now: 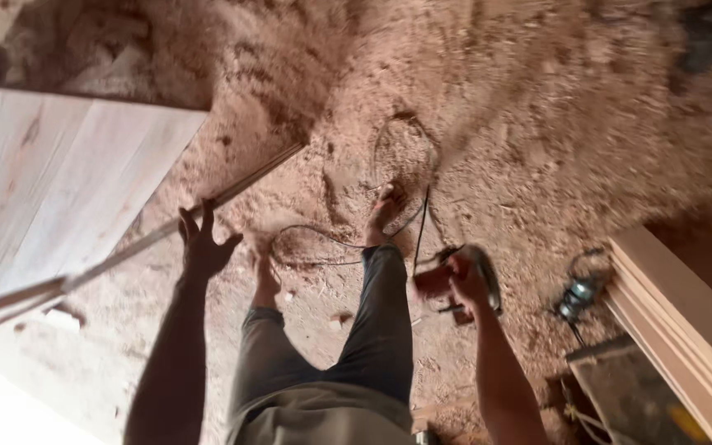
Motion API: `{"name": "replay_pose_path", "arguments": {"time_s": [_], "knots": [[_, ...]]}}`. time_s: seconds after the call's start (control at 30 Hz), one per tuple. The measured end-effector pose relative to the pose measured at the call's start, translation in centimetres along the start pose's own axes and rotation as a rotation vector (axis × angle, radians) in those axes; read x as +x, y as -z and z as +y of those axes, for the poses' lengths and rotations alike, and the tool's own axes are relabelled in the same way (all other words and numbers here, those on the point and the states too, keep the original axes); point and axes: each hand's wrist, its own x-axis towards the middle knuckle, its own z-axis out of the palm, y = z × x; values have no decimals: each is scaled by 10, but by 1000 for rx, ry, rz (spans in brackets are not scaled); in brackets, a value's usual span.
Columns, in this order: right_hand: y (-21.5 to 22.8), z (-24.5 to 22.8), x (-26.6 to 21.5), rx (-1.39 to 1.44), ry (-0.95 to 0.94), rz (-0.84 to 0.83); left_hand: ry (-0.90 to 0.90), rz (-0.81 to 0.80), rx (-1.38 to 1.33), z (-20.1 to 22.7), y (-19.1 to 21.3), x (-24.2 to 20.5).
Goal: The person uses a circular saw to cut a rectangular piece of plywood into smaller sections. After completing the cuts, the person moves the cut piece and places it on a stack of other wood pieces.
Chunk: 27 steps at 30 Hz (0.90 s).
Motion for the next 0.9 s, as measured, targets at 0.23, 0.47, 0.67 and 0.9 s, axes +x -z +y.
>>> {"name": "replay_pose_path", "arguments": {"time_s": [0.23,0.47,0.67,0.9], "knots": [[21,0,135,-87,243,364,92,-40,31,24,39,4],[53,-18,217,25,541,503,78,8,122,31,36,1],[34,-60,196,-189,93,484,160,-31,85,43,45,15],[-1,-71,154,-229,168,480,177,-65,68,45,50,18]]}}
